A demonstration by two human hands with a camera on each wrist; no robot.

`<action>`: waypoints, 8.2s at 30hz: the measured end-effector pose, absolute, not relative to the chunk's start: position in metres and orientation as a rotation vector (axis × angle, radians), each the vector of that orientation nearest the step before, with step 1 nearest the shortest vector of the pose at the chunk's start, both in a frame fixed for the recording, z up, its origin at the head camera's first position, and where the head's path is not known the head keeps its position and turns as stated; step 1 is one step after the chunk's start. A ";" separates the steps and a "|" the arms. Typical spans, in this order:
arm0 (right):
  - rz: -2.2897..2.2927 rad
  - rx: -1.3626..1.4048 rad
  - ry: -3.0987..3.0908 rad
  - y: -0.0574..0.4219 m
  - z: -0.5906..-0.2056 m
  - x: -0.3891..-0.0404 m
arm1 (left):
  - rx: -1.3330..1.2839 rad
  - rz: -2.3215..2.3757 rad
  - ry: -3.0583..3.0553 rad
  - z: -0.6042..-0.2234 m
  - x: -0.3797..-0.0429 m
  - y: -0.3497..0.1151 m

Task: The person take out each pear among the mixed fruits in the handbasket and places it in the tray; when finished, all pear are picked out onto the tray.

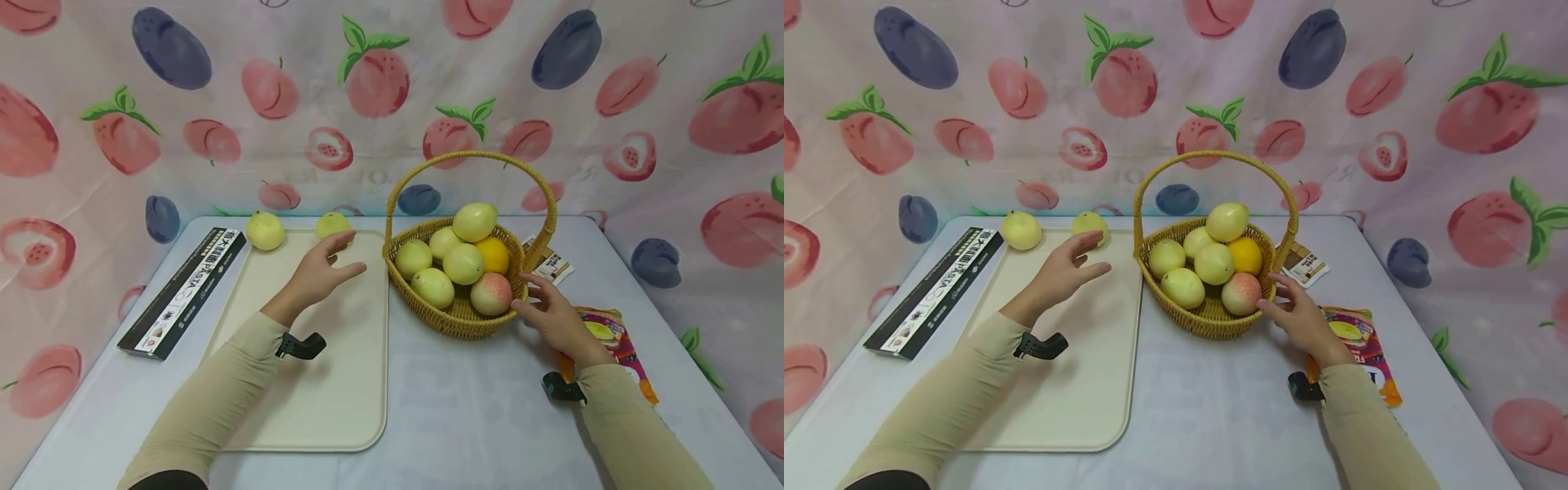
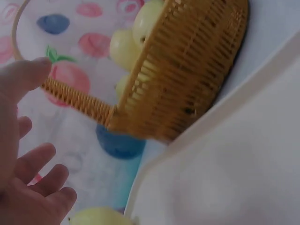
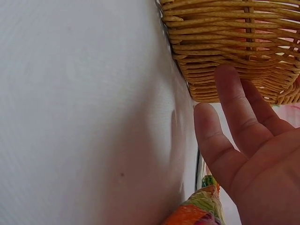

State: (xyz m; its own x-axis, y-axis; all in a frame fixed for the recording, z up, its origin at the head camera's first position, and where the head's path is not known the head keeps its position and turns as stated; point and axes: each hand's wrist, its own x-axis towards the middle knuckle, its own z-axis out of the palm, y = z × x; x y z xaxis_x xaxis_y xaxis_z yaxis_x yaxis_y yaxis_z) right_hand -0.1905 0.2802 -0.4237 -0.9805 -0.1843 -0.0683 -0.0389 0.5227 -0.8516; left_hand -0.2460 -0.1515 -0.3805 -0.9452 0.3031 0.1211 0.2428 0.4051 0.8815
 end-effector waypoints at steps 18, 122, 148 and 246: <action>-1.452 -0.203 2.615 0.280 -0.424 -0.191 | 0.757 1.472 2.444 -0.384 -0.230 -0.096; -1.479 -0.198 2.619 0.280 -0.425 -0.190 | 0.972 0.928 2.225 -0.370 -0.273 -0.025; -1.480 -0.199 2.612 0.280 -0.426 -0.189 | 0.957 1.123 2.158 -0.372 -0.265 -0.015; -1.516 -0.261 2.619 0.282 -0.433 -0.193 | -0.117 1.416 2.815 -0.412 -0.244 -0.284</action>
